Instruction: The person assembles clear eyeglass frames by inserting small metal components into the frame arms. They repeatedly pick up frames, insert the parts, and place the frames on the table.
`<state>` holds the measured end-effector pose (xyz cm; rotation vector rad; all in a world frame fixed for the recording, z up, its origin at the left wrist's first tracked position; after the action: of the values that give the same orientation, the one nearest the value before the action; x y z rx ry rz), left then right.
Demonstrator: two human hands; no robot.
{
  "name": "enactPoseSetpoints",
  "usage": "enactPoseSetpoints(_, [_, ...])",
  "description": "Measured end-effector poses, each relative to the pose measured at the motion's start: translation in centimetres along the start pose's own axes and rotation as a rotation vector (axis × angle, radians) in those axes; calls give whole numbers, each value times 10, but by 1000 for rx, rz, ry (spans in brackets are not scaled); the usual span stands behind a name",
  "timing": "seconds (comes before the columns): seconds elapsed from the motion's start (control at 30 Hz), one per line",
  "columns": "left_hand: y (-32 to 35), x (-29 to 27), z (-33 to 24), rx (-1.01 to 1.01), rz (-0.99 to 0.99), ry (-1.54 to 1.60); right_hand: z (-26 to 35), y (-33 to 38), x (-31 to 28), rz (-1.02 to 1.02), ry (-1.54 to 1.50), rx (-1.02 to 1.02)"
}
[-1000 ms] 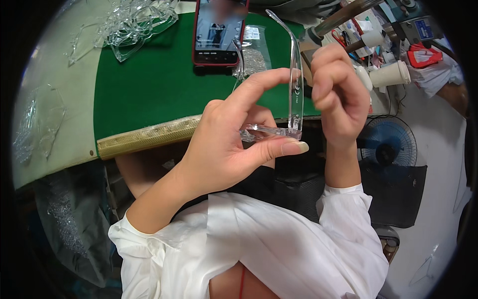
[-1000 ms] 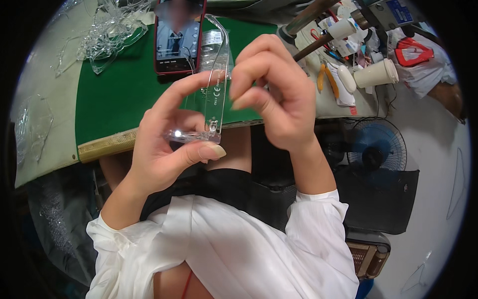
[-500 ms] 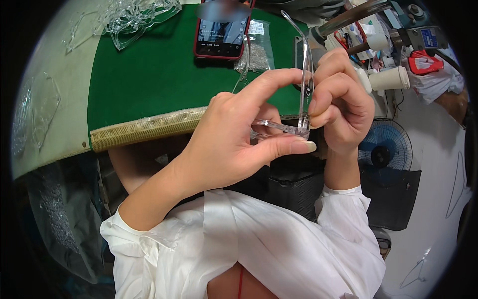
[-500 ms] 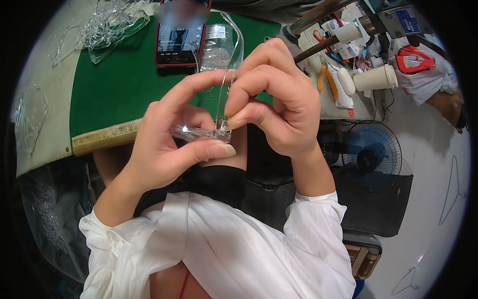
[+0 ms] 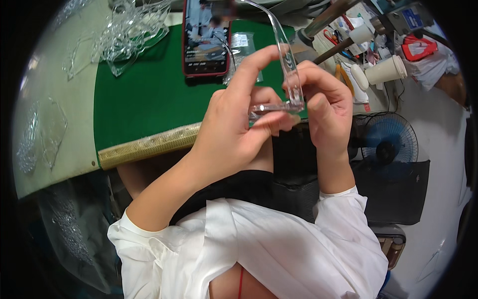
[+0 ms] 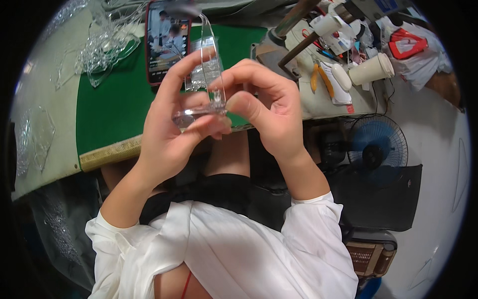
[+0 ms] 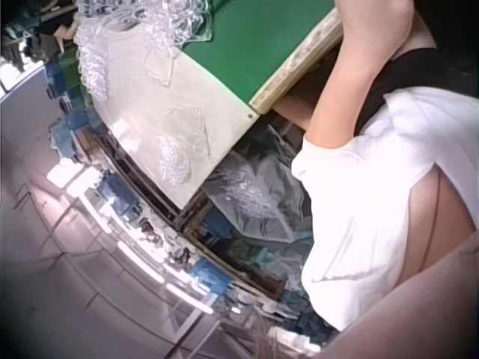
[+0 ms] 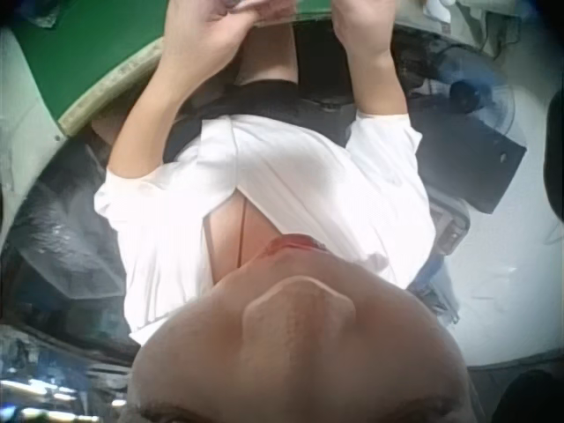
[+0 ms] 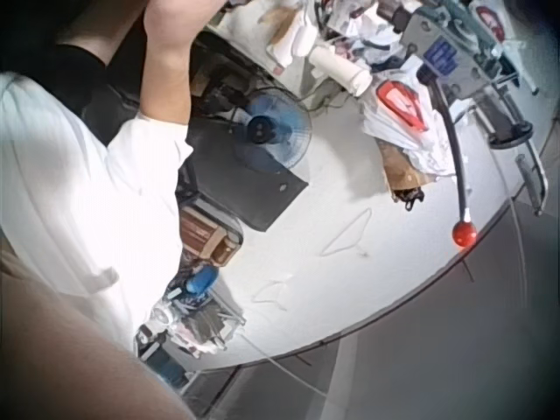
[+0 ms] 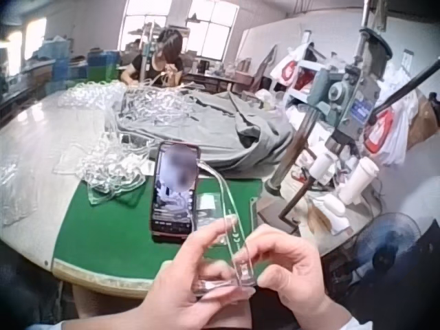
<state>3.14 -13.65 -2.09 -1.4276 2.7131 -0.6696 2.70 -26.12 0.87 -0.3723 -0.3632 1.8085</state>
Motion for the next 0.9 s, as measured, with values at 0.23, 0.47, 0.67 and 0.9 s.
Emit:
enactPoseSetpoints(0.23, [-54,30,23,114,-62,-96,17,0,-49,-200,-36,104])
enactPoseSetpoints(0.47, [-105,71,46,230,6,-113,19,-9,-139,-320,127,26])
enactPoseSetpoints(0.67, [-139,81,53,270,-49,-152,16,-18,-174,-404,284,62])
enactPoseSetpoints(0.9, [-153,85,59,259,-89,-162,61,-18,-211,-728,686,-225])
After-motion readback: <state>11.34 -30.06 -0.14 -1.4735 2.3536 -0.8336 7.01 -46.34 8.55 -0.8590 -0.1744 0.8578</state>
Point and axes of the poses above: each hand's wrist, its own y-axis away from the middle knuckle, its own x-axis out of the palm, z = x × y, the point moved 7 cm from there along -y, towards the middle knuckle, and after that the axes turned 3 degrees about z, right-handed, at the moved point
